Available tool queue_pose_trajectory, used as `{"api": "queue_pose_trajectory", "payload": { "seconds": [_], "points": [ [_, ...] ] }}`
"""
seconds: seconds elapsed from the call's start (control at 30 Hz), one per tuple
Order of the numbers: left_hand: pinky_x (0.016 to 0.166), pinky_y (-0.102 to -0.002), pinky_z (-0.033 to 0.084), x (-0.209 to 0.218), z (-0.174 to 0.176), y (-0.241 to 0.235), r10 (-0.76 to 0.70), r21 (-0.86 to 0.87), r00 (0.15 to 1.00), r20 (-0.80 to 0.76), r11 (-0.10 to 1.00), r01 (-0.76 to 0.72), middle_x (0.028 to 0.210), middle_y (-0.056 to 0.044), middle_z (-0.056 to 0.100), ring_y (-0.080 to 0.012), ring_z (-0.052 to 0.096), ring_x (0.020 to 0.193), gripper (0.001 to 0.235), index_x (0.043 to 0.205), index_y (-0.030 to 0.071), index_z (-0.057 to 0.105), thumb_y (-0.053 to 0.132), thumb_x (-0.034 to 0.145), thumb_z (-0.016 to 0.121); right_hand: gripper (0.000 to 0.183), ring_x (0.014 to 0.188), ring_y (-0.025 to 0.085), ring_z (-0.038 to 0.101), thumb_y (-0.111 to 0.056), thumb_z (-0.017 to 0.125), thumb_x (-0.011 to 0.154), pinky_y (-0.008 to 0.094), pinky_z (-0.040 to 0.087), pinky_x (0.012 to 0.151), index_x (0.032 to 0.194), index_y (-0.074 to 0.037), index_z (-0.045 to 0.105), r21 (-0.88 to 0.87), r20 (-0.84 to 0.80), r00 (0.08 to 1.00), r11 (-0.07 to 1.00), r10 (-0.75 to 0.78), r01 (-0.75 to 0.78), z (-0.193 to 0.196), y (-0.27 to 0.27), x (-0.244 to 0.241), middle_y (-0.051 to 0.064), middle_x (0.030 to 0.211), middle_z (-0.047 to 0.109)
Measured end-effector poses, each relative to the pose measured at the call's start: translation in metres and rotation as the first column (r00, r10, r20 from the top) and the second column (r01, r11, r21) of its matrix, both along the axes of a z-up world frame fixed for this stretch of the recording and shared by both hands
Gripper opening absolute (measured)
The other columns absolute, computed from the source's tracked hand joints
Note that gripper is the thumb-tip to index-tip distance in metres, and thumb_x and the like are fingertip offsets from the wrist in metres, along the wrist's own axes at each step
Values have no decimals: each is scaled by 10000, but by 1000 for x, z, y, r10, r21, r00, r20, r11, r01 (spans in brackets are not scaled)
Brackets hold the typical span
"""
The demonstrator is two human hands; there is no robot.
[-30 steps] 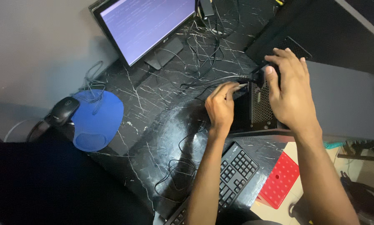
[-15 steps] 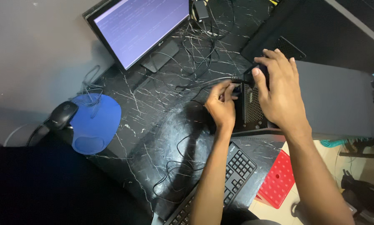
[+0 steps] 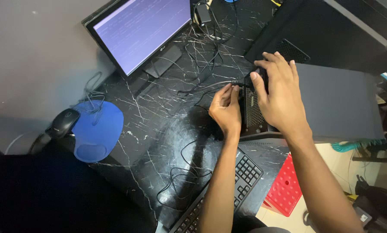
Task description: The person closes the side panel of a computer case and secures it. They then connect a monitor cable and a USB flash drive to the back of the computer. Finally, they press the power button to turn on the computer and move the keyboard.
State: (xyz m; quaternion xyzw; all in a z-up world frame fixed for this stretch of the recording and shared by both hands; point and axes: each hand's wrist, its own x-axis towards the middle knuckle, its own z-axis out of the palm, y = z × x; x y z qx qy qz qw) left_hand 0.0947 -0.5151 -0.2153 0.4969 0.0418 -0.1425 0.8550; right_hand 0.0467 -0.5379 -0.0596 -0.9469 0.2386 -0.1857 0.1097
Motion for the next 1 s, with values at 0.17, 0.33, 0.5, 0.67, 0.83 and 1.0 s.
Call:
{"api": "queue_pose_trajectory", "payload": {
  "seconds": [0.17,0.33,0.5,0.67,0.83,1.0],
  "points": [
    [612,-274,597,4,-9,-13,43,198,996,76,979,-57,800,-132,776,-189,764,738,149,929,97,810,91,791,864,302,1385,468,485,-268,551,1124,718,245,1123,1291,-34,643,-56,37,999,998,-35,37,-4,0,0,227,1341,607],
    [624,-275,584,5,-8,-15,51,209,997,61,976,-62,784,-121,774,-179,762,736,96,880,99,811,86,796,854,311,1398,453,475,-292,548,1123,709,234,1134,1293,-48,637,-48,30,999,998,-44,45,-4,1,-1,211,1361,600],
    [609,-290,579,4,-2,-11,55,286,994,93,955,-80,767,-123,769,-206,768,747,97,877,115,812,100,794,861,308,1401,455,471,-276,558,1121,715,226,1132,1285,-29,645,-49,42,998,998,-41,43,-5,2,-2,225,1351,603],
    [601,-277,560,4,1,-15,83,366,994,69,925,-103,716,-90,758,-196,764,716,91,820,142,806,149,764,878,304,1400,451,471,-279,573,1117,714,239,1128,1282,-32,635,-64,42,998,997,-37,39,-7,1,-1,222,1354,594],
    [602,-278,571,6,1,-15,90,420,994,63,901,-109,700,-45,759,-185,765,706,93,769,185,802,202,733,886,315,1412,431,465,-291,569,1112,695,229,1142,1281,-35,636,-57,28,998,997,-56,57,-5,2,-1,213,1360,594],
    [631,-290,553,8,-2,-12,70,364,995,74,927,-92,759,-121,764,-206,755,733,83,766,119,788,155,756,862,309,1406,442,461,-285,566,1118,701,234,1140,1280,-26,618,-69,19,999,997,-31,32,-4,1,0,220,1355,574]
  ]
}}
